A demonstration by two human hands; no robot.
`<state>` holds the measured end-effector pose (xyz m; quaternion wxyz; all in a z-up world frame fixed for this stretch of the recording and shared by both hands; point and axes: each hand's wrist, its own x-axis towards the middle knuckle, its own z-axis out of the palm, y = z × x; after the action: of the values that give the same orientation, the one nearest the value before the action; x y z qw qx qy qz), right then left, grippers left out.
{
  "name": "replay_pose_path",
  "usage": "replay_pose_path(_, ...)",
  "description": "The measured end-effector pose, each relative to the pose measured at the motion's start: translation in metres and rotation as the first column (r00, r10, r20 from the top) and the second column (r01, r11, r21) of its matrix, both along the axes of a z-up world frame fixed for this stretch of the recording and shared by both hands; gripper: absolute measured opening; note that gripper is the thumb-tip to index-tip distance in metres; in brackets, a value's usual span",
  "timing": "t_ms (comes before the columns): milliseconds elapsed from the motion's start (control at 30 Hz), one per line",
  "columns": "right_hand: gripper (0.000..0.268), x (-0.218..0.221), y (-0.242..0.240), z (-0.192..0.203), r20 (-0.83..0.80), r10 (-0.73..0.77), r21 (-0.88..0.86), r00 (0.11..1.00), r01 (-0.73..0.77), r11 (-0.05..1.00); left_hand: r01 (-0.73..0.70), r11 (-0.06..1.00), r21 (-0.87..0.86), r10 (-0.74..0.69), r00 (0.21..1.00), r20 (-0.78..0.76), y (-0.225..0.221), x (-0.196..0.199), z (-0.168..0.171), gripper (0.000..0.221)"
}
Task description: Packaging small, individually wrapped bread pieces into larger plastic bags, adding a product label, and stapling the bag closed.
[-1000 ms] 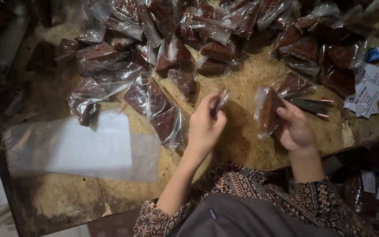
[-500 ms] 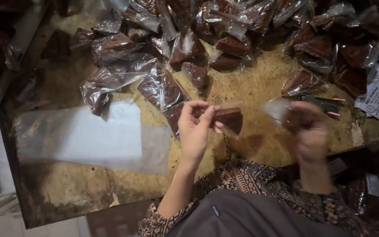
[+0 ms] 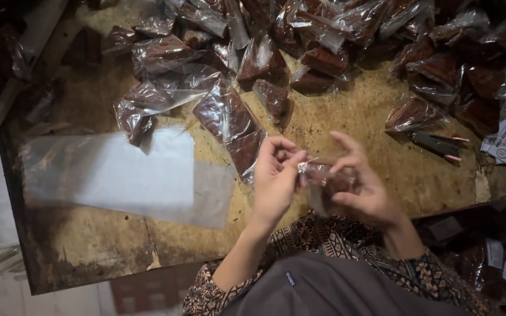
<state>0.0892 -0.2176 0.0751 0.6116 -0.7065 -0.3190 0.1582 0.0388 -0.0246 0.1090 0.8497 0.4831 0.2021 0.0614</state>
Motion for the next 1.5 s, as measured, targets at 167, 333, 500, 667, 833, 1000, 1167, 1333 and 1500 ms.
replay_pose_path(167,0.047,-0.024,0.008,0.01,-0.236,-0.102,0.084,0.967,0.124,0.989,-0.194,0.965,0.174,0.168,0.974,0.153,0.002,-0.007,-0.007,0.02)
replay_pose_path(333,0.062,-0.014,-0.02,-0.01,0.399,-0.181,-0.435,0.899,0.359,0.826,-0.441,0.555,0.706,0.248,0.897,0.365,0.043,-0.032,-0.04,0.025)
replay_pose_path(500,0.074,-0.018,-0.028,-0.056,0.391,0.407,-0.896,0.826,0.241,0.372,-0.139,-0.051,0.989,-0.132,0.983,0.131,0.066,-0.045,-0.073,0.079)
replay_pose_path(667,0.072,-0.04,-0.041,-0.093,0.463,0.454,-0.76,0.761,0.077,0.646,-0.156,-0.251,0.955,-0.06,0.988,0.145,0.05,-0.037,-0.099,0.068)
replay_pose_path(833,0.048,-0.045,-0.004,-0.133,0.63,0.283,-0.502,0.723,0.101,0.859,-0.214,-0.306,0.928,-0.044,0.977,0.21,0.04,-0.033,-0.097,0.048)
replay_pose_path(1000,0.05,-0.021,0.043,-0.195,0.684,-0.085,-0.242,0.724,0.336,0.91,-0.101,-0.318,0.943,-0.014,0.995,0.101,0.024,-0.039,-0.089,0.042)
replay_pose_path(1167,0.039,-0.021,0.109,-0.054,-0.074,-0.52,-0.285,0.851,0.482,0.829,-0.086,-0.338,0.937,0.039,0.994,0.106,0.01,-0.037,-0.081,0.045)
replay_pose_path(1333,0.028,-0.013,0.098,-0.053,-0.779,-0.383,-0.041,0.497,0.569,0.822,-0.035,-0.317,0.948,0.1,0.992,0.07,0.01,-0.03,-0.072,0.05)
replay_pose_path(1500,0.008,-0.042,0.115,-0.012,-0.783,-0.439,-0.028,0.44,0.681,0.732,-0.195,-0.226,0.954,-0.056,0.981,0.188,0.003,-0.03,-0.093,0.05)
